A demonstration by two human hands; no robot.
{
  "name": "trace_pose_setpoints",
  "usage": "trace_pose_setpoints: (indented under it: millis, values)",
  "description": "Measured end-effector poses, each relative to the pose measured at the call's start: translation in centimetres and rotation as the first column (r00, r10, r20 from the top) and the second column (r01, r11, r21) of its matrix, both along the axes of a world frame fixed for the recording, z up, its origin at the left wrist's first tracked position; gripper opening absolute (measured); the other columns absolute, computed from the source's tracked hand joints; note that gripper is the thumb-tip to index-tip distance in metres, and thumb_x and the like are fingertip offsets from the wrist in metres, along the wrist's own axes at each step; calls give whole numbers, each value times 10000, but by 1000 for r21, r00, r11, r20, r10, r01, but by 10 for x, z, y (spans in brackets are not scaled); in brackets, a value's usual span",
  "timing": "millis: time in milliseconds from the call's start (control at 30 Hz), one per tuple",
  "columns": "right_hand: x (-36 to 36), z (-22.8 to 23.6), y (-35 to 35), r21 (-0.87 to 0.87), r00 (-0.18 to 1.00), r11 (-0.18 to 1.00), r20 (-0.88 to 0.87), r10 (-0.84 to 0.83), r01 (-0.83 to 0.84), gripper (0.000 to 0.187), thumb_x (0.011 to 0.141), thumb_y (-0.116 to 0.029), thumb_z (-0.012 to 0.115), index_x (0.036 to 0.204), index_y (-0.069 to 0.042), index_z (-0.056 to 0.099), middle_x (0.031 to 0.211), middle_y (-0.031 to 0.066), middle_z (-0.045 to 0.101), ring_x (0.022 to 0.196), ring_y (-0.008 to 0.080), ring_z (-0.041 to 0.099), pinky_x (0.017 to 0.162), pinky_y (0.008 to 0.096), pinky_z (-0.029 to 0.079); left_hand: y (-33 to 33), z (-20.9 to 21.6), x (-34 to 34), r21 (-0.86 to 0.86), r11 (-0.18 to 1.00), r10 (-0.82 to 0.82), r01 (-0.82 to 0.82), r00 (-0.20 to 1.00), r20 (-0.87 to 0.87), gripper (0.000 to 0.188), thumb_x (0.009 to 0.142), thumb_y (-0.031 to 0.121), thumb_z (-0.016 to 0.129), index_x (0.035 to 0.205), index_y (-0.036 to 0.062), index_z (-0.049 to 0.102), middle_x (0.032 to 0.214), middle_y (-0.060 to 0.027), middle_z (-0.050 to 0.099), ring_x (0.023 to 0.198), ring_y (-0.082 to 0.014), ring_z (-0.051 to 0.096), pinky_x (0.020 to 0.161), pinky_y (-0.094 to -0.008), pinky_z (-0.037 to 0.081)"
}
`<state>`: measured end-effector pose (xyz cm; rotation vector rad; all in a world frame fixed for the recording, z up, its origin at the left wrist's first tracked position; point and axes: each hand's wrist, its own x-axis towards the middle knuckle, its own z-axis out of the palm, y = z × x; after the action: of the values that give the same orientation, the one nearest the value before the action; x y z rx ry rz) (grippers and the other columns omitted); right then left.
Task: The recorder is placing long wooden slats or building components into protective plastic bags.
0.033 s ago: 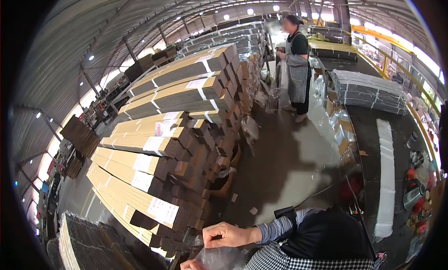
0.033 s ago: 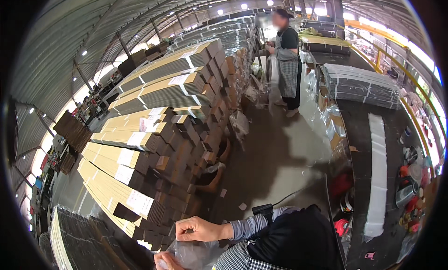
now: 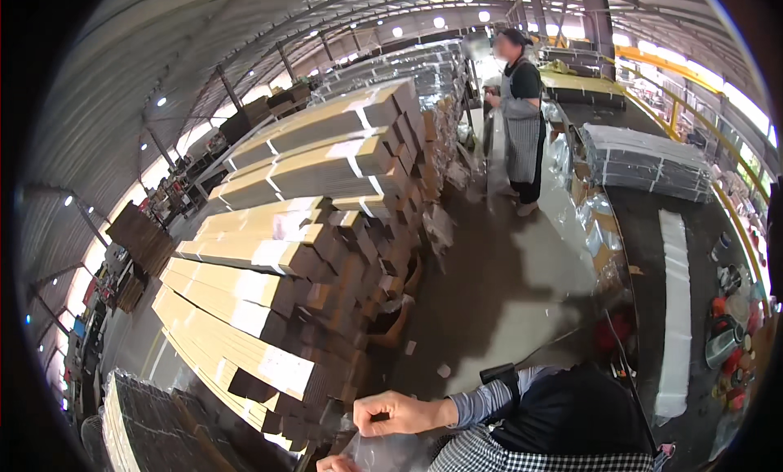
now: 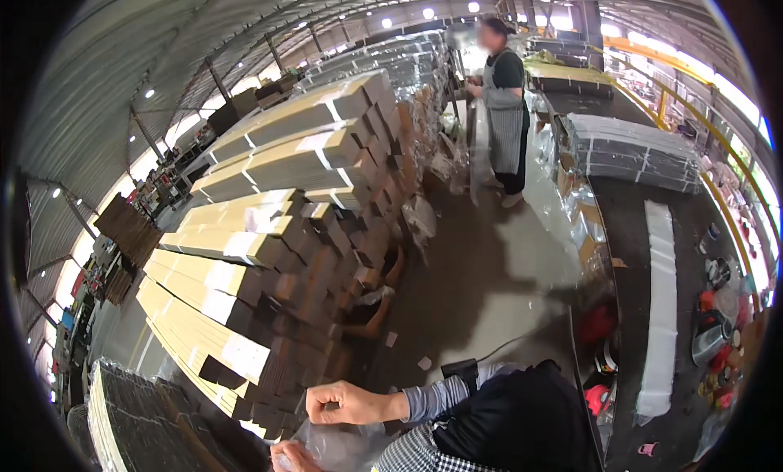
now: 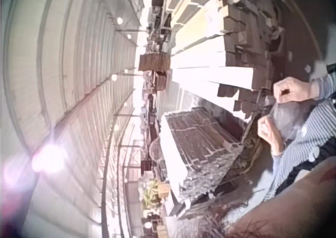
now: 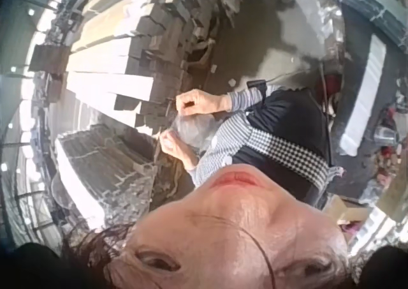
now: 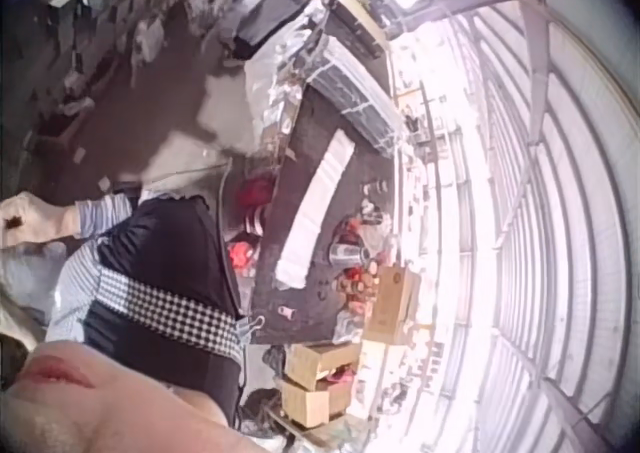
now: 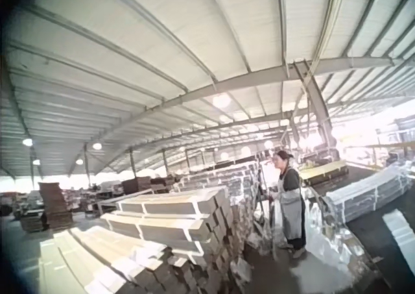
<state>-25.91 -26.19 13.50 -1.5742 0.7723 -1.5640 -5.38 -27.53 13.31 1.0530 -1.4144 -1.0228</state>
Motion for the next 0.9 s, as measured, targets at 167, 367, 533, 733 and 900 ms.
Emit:
trace_pose_setpoints:
  millis: [167,367,533,733,900]
  values:
    - [13,-15,9,-26,723,857,524,451,-515,319,945,-299,661,747,-110,496,927,9,558,919,146,526,851,301,422,3,-3,-7,83,981,-171,175,984,-57,275,1007,270,579,899,18,566,894,-38,565,822,-131,502,744,-273,429]
    - [14,-8,1,35,597,778,664,451,-627,284,946,-307,655,822,-101,504,893,-2,539,857,124,515,822,289,419,9,23,-25,93,976,-168,197,952,-255,291,963,296,593,865,22,591,837,-39,599,741,-138,529,666,-278,442]
    - [0,-3,-4,5,540,750,697,472,-662,266,930,-262,646,765,-112,500,795,55,551,892,240,546,845,383,432,-12,-10,-31,-24,949,-288,313,835,-469,387,988,409,553,851,48,574,906,-110,649,788,-135,563,692,-297,441]
    - [-7,21,-17,207,712,753,546,441,-625,203,876,-115,718,935,-65,530,760,51,573,636,146,539,591,264,455,-21,-5,14,-56,652,-545,756,417,-727,379,917,397,659,761,71,545,719,-54,582,681,-122,507,595,-263,384]
    - [-71,42,-54,-231,932,964,-360,37,-128,146,768,2,715,876,-30,622,733,82,642,617,181,597,617,296,482,-73,63,23,-226,754,-514,617,767,383,188,790,124,718,940,12,703,835,-100,693,752,-250,683,668,-340,529]
